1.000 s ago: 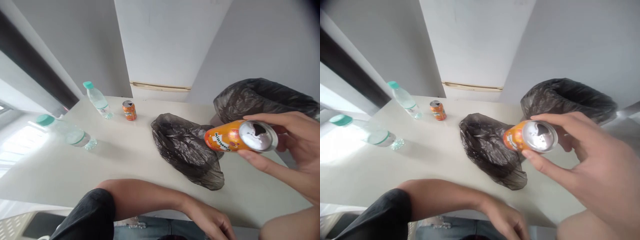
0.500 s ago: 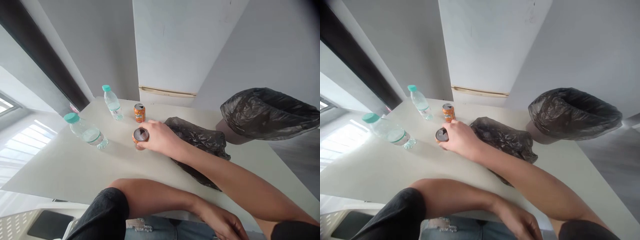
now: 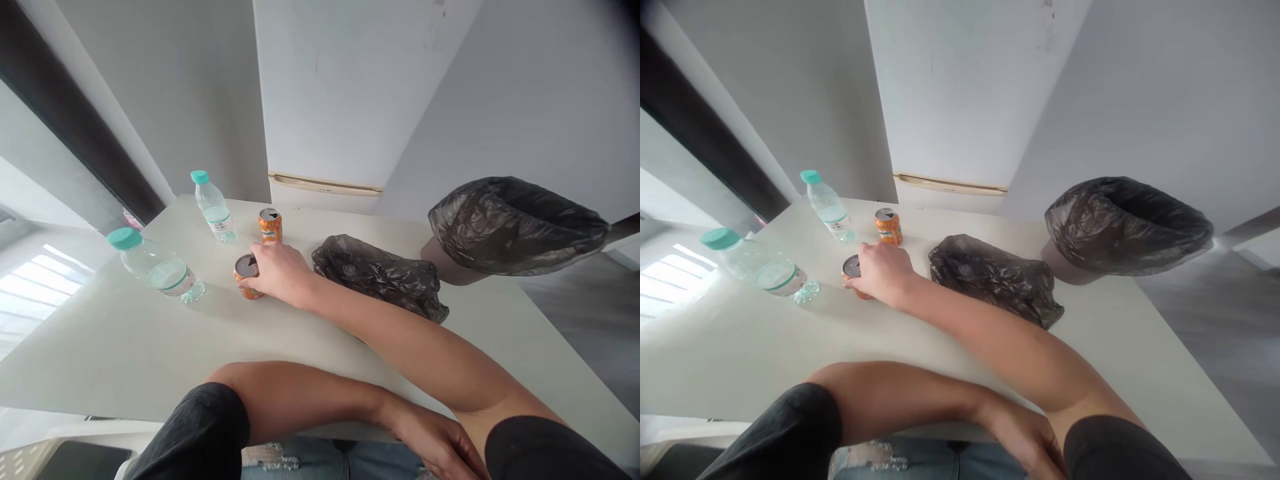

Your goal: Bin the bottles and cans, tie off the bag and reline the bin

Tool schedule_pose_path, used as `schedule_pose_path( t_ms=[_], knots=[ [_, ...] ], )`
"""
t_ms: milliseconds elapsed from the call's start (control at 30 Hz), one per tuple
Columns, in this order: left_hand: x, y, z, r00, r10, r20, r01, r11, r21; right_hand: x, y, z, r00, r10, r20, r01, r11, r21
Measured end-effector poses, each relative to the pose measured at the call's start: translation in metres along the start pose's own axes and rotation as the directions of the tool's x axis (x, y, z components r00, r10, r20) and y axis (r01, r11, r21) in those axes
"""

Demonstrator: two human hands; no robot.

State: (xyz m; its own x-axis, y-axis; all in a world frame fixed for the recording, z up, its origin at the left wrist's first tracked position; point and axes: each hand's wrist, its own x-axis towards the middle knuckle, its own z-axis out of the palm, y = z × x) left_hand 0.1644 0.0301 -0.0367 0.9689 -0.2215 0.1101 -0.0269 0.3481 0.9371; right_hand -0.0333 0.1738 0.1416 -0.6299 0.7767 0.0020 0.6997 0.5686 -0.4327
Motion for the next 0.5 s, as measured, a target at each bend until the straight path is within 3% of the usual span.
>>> schedule_pose_path(
  t_ms=[100,233,300,400,500],
  knots=[
    [-0.007,0.006,-0.001,0.986,-0.095,0.138,0.111,0.987,-0.116,-0.019,0.006,-0.01,1.0,-0.021,-0.011,0.02,0.998,-0.052],
    [-0.015,0.011,0.002,0.986,-0.135,0.096,0.148,0.979,-0.139,-0.073,0.036,-0.022,0.98,-0.145,-0.139,0.112,0.968,-0.225],
    [-0.019,0.014,0.006,0.987,-0.14,0.076,0.15,0.978,-0.148,-0.109,0.066,-0.023,0.972,-0.129,-0.195,0.071,0.957,-0.281],
    [-0.023,0.02,0.01,0.98,-0.189,0.063,0.197,0.97,-0.146,-0.163,0.123,-0.017,0.968,0.088,-0.235,-0.153,0.95,-0.274],
    [-0.026,0.025,0.011,0.97,-0.241,0.008,0.24,0.961,-0.135,-0.209,0.177,-0.006,0.926,0.366,-0.098,-0.378,0.903,-0.205]
  ],
)
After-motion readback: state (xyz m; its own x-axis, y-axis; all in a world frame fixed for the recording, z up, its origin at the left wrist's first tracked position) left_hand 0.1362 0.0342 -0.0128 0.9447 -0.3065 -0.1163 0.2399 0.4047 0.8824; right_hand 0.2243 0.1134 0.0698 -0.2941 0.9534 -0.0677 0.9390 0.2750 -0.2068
